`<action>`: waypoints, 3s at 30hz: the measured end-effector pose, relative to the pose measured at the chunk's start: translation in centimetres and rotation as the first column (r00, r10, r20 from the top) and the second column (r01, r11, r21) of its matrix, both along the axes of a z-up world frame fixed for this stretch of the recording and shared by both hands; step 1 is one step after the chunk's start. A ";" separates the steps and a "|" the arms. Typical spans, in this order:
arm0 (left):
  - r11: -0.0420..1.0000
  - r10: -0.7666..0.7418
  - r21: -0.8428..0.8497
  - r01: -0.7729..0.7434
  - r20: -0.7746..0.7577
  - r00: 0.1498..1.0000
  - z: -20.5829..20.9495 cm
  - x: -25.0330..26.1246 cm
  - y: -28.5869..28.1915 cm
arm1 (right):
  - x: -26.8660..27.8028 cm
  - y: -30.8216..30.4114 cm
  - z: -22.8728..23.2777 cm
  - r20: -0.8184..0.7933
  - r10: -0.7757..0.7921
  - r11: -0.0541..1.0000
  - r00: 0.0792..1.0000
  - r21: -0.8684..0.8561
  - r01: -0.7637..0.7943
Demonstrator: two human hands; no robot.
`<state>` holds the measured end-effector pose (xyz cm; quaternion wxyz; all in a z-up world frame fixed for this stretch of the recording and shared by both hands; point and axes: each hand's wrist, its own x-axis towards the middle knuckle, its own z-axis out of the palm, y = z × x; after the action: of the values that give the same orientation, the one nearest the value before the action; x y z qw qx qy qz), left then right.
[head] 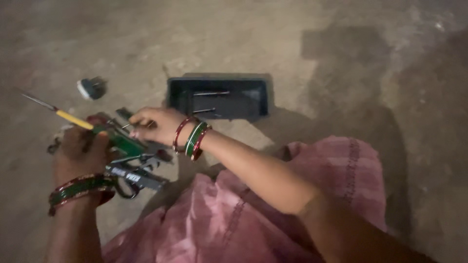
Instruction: The person sits on the floor and places various hand tools into a small black plastic tray. They handle screwdrivers, pliers, and other metal tools, arranging them inside the tray one by one.
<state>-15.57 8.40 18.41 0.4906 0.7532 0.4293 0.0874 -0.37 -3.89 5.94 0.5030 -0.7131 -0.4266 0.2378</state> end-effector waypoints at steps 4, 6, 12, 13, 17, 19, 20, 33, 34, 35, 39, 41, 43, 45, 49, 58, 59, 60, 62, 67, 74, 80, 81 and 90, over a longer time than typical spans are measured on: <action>0.935 -0.048 0.322 0.147 -0.297 0.954 -0.8 -3.6 2.6 | -0.1 2.9 -5.4 0.147 -0.113 0.971 0.983 -0.195 0.141; 0.944 -0.082 0.264 0.199 -0.395 0.915 -2.3 -3.1 3.9 | -0.3 4.2 -7.8 0.343 -0.087 0.923 0.935 -0.326 0.205; 0.865 -0.203 0.343 0.366 -0.427 0.881 -5.7 0.0 5.8 | -3.9 6.8 -6.8 0.252 0.068 0.805 0.965 -0.586 0.096; 0.843 -0.217 0.348 0.410 -0.477 0.851 -5.9 0.6 5.8 | -4.7 6.9 -5.8 0.248 0.100 0.760 0.964 -0.645 0.087; 0.813 -0.299 0.308 0.495 -0.507 0.808 -6.0 1.8 5.4 | -6.5 6.5 -2.8 0.317 0.126 0.725 0.940 -0.676 0.131; 0.821 -0.312 0.283 0.496 -0.505 0.805 -5.9 2.3 5.2 | -6.4 6.4 -2.4 0.337 0.085 0.773 0.937 -0.616 0.152; 0.825 -0.315 0.273 0.494 -0.503 0.805 -5.8 2.3 5.2 | -6.3 6.4 -2.4 0.320 0.065 0.789 0.945 -0.596 0.148; 0.809 -0.288 0.295 0.509 -0.556 0.779 -5.9 2.9 5.1 | -3.2 8.0 -9.1 0.195 0.327 0.598 0.924 -0.801 -0.043; 0.797 -0.287 0.329 0.506 -0.531 0.797 -5.8 3.1 4.9 | -2.8 7.9 -9.6 0.201 0.467 0.523 0.861 -0.848 -0.085; 0.785 -0.286 0.364 0.502 -0.505 0.814 -5.6 3.3 4.7 | -2.4 7.7 -9.8 0.193 0.596 0.439 0.779 -0.891 -0.115; 0.828 -0.297 0.257 0.498 -0.553 0.779 -5.0 3.4 4.1 | -1.7 6.7 -8.5 0.126 0.311 0.561 0.942 -0.825 -0.074; 0.820 -0.310 0.269 0.506 -0.533 0.787 -5.0 3.3 3.9 | -1.7 6.1 -7.2 0.033 0.016 0.667 0.999 -0.745 0.014; 0.808 -0.318 0.271 0.524 -0.547 0.774 -5.0 3.4 3.8 | -1.7 5.7 -6.4 -0.017 -0.144 0.705 0.989 -0.703 0.091; 0.804 -0.324 0.280 0.525 -0.534 0.781 -5.1 3.6 3.7 | -1.5 5.2 -6.5 0.008 -0.166 0.708 0.986 -0.695 0.125; 0.813 -0.321 0.280 0.511 -0.516 0.794 -5.5 3.6 3.7 | -1.8 5.6 -8.5 0.168 -0.104 0.713 0.980 -0.674 0.191; 0.820 -0.332 0.292 0.492 -0.457 0.825 -5.6 3.7 3.5 | -1.8 5.7 -10.0 0.156 -0.041 0.658 0.987 -0.739 0.144; 0.819 -0.332 0.299 0.490 -0.450 0.829 -5.4 3.7 3.3 | -1.8 5.8 -9.7 0.171 0.013 0.612 0.985 -0.780 0.127; 0.823 -0.326 0.304 0.480 -0.440 0.837 -5.2 3.7 3.2 | -1.7 5.9 -9.2 0.183 0.066 0.563 0.981 -0.818 0.115; 0.830 -0.313 0.317 0.459 -0.418 0.853 -4.7 3.5 2.9 | -1.1 5.3 -7.8 0.177 0.054 0.532 0.983 -0.838 0.122; 0.802 -0.406 0.416 0.429 -0.148 0.902 -4.2 4.2 0.6 | 1.6 0.3 -2.5 0.343 -0.034 0.818 0.939 -0.531 0.224; 0.769 -0.506 0.431 0.473 -0.044 0.862 -4.6 5.0 -2.6 | 6.9 -8.8 3.4 0.471 -0.102 0.884 0.876 -0.360 0.297; 0.725 -0.498 0.496 0.478 -0.102 0.861 -5.3 6.4 -4.9 | 10.1 -14.6 1.8 0.532 -0.143 0.818 0.834 -0.411 0.402; 0.702 -0.500 0.525 0.482 -0.119 0.858 -5.4 6.7 -5.1 | 10.4 -15.1 1.1 0.497 -0.154 0.797 0.854 -0.448 0.404; 0.656 -0.483 0.581 0.482 -0.168 0.859 -6.6 7.7 -6.1 | 12.6 -14.7 -3.1 0.421 -0.066 0.757 0.905 -0.569 0.320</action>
<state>-7.84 2.32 11.84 0.2296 0.9556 0.1628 0.0870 12.20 -18.58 2.79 0.1682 -0.9117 -0.3336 0.1707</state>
